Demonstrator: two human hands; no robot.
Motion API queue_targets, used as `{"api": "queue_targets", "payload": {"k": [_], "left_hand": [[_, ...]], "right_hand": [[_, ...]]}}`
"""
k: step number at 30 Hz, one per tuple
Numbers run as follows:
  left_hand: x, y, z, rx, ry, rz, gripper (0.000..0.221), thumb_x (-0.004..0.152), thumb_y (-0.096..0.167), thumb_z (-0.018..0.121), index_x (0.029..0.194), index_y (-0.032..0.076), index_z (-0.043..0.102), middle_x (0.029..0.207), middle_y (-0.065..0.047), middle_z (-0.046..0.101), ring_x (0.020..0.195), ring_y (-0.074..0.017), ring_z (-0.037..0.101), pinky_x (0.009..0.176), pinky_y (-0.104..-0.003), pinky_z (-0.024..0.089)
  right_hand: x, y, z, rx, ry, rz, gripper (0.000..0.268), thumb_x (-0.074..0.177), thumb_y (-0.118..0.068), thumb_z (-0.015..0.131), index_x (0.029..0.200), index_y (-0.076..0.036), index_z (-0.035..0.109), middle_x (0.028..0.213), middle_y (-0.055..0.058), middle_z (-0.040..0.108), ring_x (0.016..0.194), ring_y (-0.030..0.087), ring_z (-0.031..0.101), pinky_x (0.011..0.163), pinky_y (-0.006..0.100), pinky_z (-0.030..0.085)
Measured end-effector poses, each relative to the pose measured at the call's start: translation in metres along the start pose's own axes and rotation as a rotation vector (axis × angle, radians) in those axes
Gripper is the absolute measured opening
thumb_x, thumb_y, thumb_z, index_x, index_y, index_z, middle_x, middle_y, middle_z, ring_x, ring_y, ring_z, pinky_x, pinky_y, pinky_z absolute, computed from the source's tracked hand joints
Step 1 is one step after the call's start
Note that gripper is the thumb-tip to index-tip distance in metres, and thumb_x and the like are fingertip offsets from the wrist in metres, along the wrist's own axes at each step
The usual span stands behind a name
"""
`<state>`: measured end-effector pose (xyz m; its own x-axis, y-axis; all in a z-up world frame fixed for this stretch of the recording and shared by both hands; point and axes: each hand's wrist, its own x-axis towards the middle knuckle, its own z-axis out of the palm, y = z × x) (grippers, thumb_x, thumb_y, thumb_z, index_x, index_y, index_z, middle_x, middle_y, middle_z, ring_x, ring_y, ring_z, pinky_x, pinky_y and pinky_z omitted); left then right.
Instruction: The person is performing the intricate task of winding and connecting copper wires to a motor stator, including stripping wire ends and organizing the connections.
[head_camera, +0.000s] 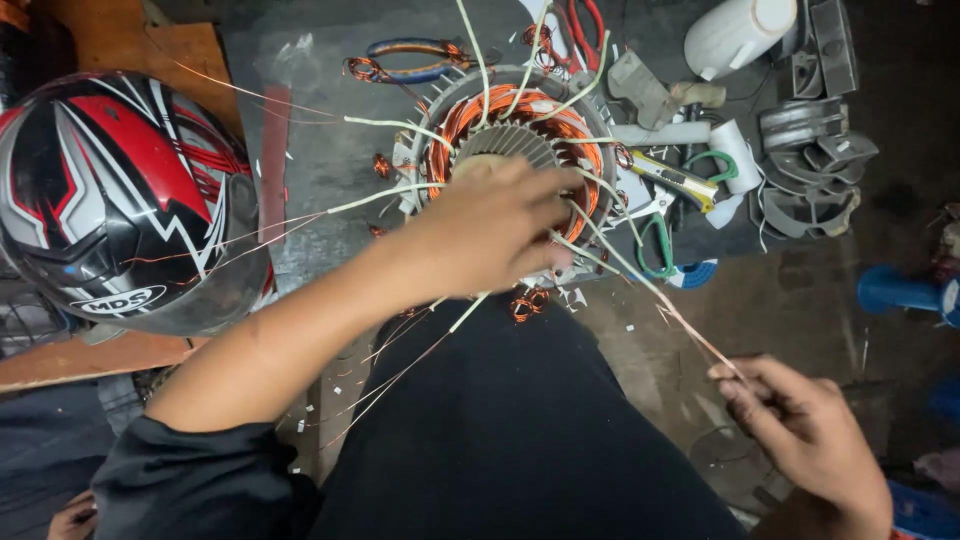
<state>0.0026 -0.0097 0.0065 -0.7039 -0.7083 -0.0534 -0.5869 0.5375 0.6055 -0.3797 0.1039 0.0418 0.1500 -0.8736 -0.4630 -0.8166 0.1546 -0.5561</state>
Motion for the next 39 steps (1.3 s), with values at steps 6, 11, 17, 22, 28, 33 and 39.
{"api": "queue_targets", "payload": {"k": [6,11,17,22,28,33,39], "left_hand": [[0.023,-0.015,-0.022,0.18,0.369,0.024,0.021,0.093,0.012,0.062,0.113,0.007,0.062,0.11,-0.011,0.061,0.093,-0.0386,0.06,0.069,-0.055,0.05],[0.055,-0.013,-0.027,0.113,0.251,0.071,0.037,0.083,-0.008,0.046,0.107,0.01,0.068,0.095,-0.008,0.062,0.088,-0.0356,0.061,0.051,-0.053,0.044],[0.09,-0.007,-0.021,0.134,0.03,0.129,0.044,0.07,-0.026,0.049,0.089,0.009,0.068,0.077,-0.006,0.053,0.073,-0.0322,0.058,0.049,-0.05,0.041],[0.091,-0.021,-0.019,0.228,0.009,0.19,0.031,0.067,-0.023,0.056,0.079,0.005,0.061,0.072,-0.01,0.052,0.067,-0.035,0.056,0.04,-0.05,0.037],[0.055,-0.043,-0.035,0.122,0.138,0.046,0.031,0.061,-0.017,0.047,0.077,0.009,0.054,0.08,-0.007,0.052,0.072,-0.0334,0.057,0.044,-0.049,0.035],[0.029,-0.054,-0.021,0.13,0.13,-0.093,0.01,0.074,0.0,0.058,0.077,0.008,0.064,0.083,-0.012,0.068,0.068,-0.0369,0.064,0.051,-0.053,0.046],[0.018,-0.048,-0.015,0.065,0.155,-0.129,0.01,0.092,0.004,0.054,0.083,0.004,0.056,0.077,-0.015,0.061,0.064,-0.0417,0.062,0.054,-0.056,0.05]], "right_hand": [[0.005,0.019,0.002,0.067,-0.007,-0.133,0.033,0.087,-0.014,0.065,0.118,-0.01,0.075,0.041,0.002,0.048,0.036,0.009,0.035,0.041,0.033,0.03],[0.016,0.037,0.006,0.162,0.007,-0.214,0.033,0.089,-0.012,0.062,0.12,-0.005,0.073,0.046,0.001,0.043,0.043,0.009,0.034,0.043,0.031,0.029],[0.034,0.057,0.013,0.207,-0.01,-0.21,0.026,0.092,-0.013,0.061,0.114,-0.008,0.076,0.049,-0.002,0.038,0.046,0.007,0.027,0.045,0.027,0.023],[0.038,0.058,0.009,0.21,-0.005,-0.212,0.026,0.093,-0.012,0.061,0.113,-0.006,0.076,0.067,-0.001,0.058,0.048,0.005,0.032,0.045,0.026,0.027],[0.02,0.045,-0.008,0.158,0.093,-0.131,0.023,0.095,-0.012,0.061,0.107,0.0,0.076,0.055,0.004,0.055,0.048,0.008,0.042,0.046,0.025,0.033],[0.015,0.041,-0.017,0.111,0.122,-0.122,0.02,0.094,-0.011,0.063,0.103,0.001,0.076,0.057,0.006,0.063,0.052,0.007,0.046,0.046,0.026,0.034],[0.015,0.023,-0.021,0.089,0.118,-0.175,0.021,0.093,-0.01,0.061,0.104,0.003,0.073,0.046,0.003,0.046,0.044,0.007,0.033,0.044,0.026,0.025]]}}
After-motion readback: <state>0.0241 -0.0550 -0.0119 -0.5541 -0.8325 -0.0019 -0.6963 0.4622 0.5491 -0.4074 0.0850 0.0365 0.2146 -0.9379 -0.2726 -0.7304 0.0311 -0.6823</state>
